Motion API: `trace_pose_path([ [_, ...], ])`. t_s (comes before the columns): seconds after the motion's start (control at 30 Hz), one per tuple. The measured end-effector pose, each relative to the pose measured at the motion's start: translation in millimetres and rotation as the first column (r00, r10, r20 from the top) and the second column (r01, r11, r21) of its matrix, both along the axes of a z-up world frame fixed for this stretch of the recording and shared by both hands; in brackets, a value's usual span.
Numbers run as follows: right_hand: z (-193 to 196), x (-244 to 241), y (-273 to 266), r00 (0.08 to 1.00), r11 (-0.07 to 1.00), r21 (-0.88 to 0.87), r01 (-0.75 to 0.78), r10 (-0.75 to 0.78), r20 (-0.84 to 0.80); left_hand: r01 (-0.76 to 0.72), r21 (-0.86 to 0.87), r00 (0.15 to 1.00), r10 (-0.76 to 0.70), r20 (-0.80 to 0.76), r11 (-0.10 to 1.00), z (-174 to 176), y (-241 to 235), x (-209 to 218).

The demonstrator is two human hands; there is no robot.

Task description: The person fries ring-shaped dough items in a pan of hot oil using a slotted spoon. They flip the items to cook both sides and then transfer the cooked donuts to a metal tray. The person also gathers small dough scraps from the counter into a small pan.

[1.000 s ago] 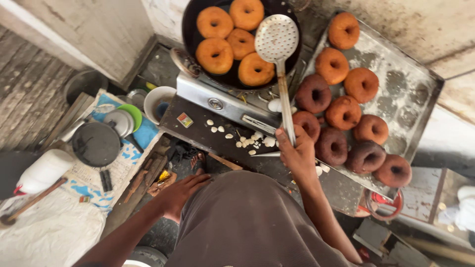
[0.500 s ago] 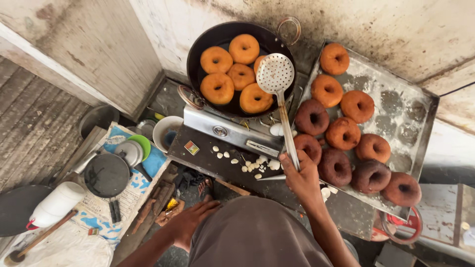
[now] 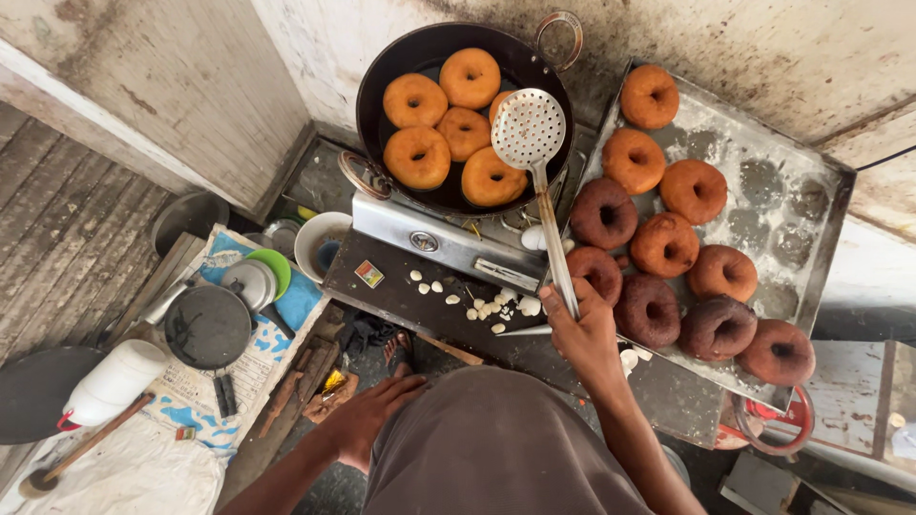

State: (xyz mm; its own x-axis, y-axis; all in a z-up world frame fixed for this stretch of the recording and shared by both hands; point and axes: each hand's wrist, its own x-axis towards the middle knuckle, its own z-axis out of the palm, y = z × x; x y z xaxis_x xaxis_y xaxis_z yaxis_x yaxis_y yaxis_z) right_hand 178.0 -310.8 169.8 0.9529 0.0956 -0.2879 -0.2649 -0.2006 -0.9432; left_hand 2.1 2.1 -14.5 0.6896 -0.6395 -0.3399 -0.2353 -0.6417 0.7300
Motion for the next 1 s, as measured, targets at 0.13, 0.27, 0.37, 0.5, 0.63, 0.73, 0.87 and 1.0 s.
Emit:
trace_pose_path([
  [0.13,2,1,1,1.0,1.0,0.009,-0.009,0.009,-0.004,0.0,-0.025,1.0,0.001,0.021,1.0,2,0,0],
  [0.27,2,3,1,1.0,1.0,-0.01,-0.001,0.001,-0.004,0.004,-0.015,0.999,-0.003,0.043,1.0,3,0,0],
  [0.37,1,4,1,1.0,1.0,-0.004,-0.008,0.008,0.008,0.01,-0.013,0.998,-0.01,0.063,1.0,4,0,0],
  [0.5,-3,3,-1,1.0,1.0,0.021,-0.013,0.012,0.019,0.024,0.009,0.998,-0.024,0.062,1.0,5,-1,0],
  [0.63,-6,2,-1,1.0,0.997,0.082,-0.001,0.001,0.004,0.012,0.024,0.999,-0.013,0.045,1.0,7,0,0],
  [0.73,-6,1,0,1.0,0.998,0.059,0.009,-0.009,-0.008,0.012,0.028,0.999,-0.013,0.033,1.0,8,0,1],
  [0.87,-5,0,0,1.0,0.998,0.059,0.001,-0.001,-0.002,0.029,0.01,0.997,-0.03,0.073,1.0,9,2,1],
  [1.0,-4,0,0,1.0,0.997,0.081,0.001,0.0,-0.013,0.036,0.0,0.996,-0.036,0.084,0.999,12,6,2],
])
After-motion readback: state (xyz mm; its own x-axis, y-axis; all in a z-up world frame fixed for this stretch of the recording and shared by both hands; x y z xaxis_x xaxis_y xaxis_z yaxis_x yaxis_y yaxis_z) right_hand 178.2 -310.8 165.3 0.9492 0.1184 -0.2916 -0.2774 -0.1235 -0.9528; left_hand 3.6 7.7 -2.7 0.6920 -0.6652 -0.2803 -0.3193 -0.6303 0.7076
